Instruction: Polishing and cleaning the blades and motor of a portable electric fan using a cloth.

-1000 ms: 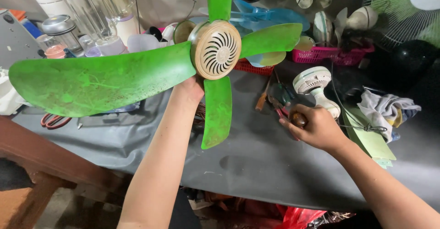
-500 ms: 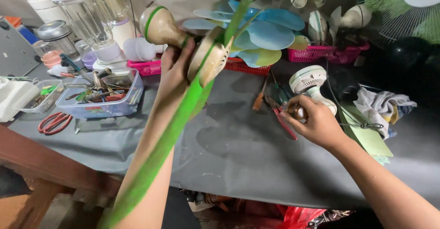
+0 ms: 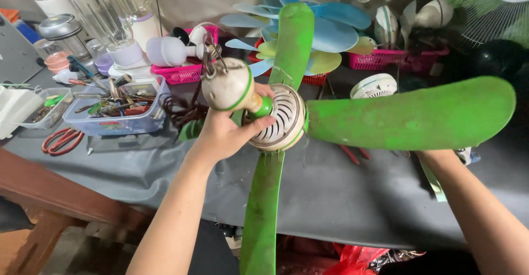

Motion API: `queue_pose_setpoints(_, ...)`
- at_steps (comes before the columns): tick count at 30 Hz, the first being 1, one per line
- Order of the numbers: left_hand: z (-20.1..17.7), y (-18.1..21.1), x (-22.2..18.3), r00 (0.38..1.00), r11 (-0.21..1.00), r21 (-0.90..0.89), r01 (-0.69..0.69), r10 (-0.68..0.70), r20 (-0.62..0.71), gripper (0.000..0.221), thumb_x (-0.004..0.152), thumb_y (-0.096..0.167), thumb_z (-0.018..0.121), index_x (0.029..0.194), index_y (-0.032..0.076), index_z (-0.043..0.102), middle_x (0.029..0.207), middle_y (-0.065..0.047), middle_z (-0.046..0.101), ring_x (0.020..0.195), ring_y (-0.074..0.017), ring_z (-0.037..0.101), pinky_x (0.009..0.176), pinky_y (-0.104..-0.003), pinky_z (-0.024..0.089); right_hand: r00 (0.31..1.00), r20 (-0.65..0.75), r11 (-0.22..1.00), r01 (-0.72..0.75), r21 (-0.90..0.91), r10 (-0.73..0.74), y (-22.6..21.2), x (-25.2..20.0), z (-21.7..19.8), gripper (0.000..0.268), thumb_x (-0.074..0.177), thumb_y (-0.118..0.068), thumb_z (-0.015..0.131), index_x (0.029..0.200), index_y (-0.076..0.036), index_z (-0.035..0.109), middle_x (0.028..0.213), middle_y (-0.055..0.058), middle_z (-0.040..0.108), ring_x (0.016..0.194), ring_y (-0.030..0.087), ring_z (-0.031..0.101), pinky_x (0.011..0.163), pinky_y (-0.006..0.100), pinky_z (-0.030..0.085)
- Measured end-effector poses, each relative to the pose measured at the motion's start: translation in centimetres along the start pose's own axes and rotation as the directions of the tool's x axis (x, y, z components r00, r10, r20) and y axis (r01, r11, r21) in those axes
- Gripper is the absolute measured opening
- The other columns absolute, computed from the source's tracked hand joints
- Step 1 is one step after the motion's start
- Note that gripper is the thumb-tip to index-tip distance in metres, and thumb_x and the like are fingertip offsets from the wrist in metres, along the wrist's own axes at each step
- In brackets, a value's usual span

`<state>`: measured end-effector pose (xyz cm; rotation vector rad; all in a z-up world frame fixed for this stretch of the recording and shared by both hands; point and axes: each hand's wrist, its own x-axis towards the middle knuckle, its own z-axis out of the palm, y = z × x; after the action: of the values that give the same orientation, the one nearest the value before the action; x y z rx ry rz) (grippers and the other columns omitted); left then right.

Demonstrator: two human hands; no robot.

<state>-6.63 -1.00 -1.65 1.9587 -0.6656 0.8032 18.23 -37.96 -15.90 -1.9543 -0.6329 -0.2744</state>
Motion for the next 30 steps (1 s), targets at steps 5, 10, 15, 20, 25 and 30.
queue_pose_setpoints(5, 0.5, -0.5, -2.7, 0.961, 0.941, 0.238, 0.242, -0.265, 0.072, 0.037, 0.085, 0.025, 0.074, 0.116, 0.006, 0.065, 0.121, -0.007, 0.066, 0.119, -0.0204, 0.059, 0.11, -0.032, 0.041, 0.947, -0.304, 0.986, -0.057, 0.159, 0.104, -6.4, 0.2, -1.3, 0.028, 0.118, -0.037, 0.056, 0.101, -0.015, 0.05, 0.074, 0.004, 0.056, 0.061, 0.008, 0.05, 0.052, 0.027, 0.038)
queue_pose_setpoints(10, 2.0, -1.5, -4.3, 0.83, 0.785, 0.372, 0.496, -0.554, 0.063, 0.057, 0.081, 0.039, 0.073, 0.128, 0.011, 0.06, 0.138, -0.006, 0.057, 0.133, -0.0227, 0.043, 0.113, -0.033, 0.032, 0.867, -0.488, 0.924, 0.099, 0.37, 0.103, -8.5, 0.2, -2.7, 0.02, 0.122, -0.034, 0.048, 0.111, -0.021, 0.038, 0.093, 0.006, 0.058, 0.062, 0.004, 0.042, 0.054, 0.019, 0.035)
queue_pose_setpoints(15, 3.4, -2.5, -4.4, 0.7, 0.722, 0.319, 0.614, -0.685, 0.203, 0.055, 0.082, 0.033, 0.065, 0.132, 0.01, 0.058, 0.139, -0.006, 0.06, 0.129, -0.0225, 0.053, 0.103, -0.032, 0.041, 0.891, -0.452, 0.999, -0.049, -0.004, 0.042, -9.1, -1.6, -3.4, 0.034, 0.127, -0.041, 0.034, 0.112, -0.015, 0.049, 0.078, -0.006, 0.034, 0.072, 0.005, 0.031, 0.072, 0.027, 0.027)
queue_pose_setpoints(20, 4.8, -4.1, -4.7, 0.832, 0.841, 0.336, 0.424, -0.508, 0.222, 0.051, 0.087, 0.033, 0.066, 0.132, 0.01, 0.058, 0.148, -0.006, 0.047, 0.14, -0.024, 0.033, 0.114, -0.037, 0.027, 0.988, -0.139, 0.997, 0.054, -0.055, -0.062, -16.1, -4.0, -0.2, 0.018, 0.123, -0.021, 0.047, 0.115, -0.004, 0.047, 0.096, 0.013, 0.061, 0.074, 0.013, 0.053, 0.065, 0.025, 0.039)
queue_pose_setpoints(25, 6.6, -6.2, -4.7, 0.903, 0.865, 0.424, 0.269, -0.38, 0.201, 0.052, 0.088, 0.033, 0.067, 0.134, 0.011, 0.055, 0.146, -0.007, 0.049, 0.141, -0.0263, 0.034, 0.116, -0.039, 0.022, 0.948, 0.269, 0.985, -0.173, -0.012, 0.17, -17.7, -4.1, 1.6, 0.016, 0.1, -0.016, 0.057, 0.096, -0.001, 0.058, 0.072, 0.015, 0.071, 0.071, 0.017, 0.069, 0.066, 0.029, 0.055)
queue_pose_setpoints(30, 6.8, -6.8, -4.2, 0.903, 0.88, 0.33, 0.341, -0.404, 0.145, 0.063, 0.077, 0.034, 0.079, 0.128, 0.005, 0.057, 0.136, -0.019, 0.057, 0.131, -0.0311, 0.049, 0.106, -0.04, 0.039, 0.831, 0.553, 0.955, -0.116, 0.273, -0.057, -18.6, -5.8, 2.5, 0.022, 0.096, -0.024, 0.052, 0.099, -0.003, 0.058, 0.084, 0.008, 0.065, 0.073, 0.018, 0.071, 0.069, 0.031, 0.058)
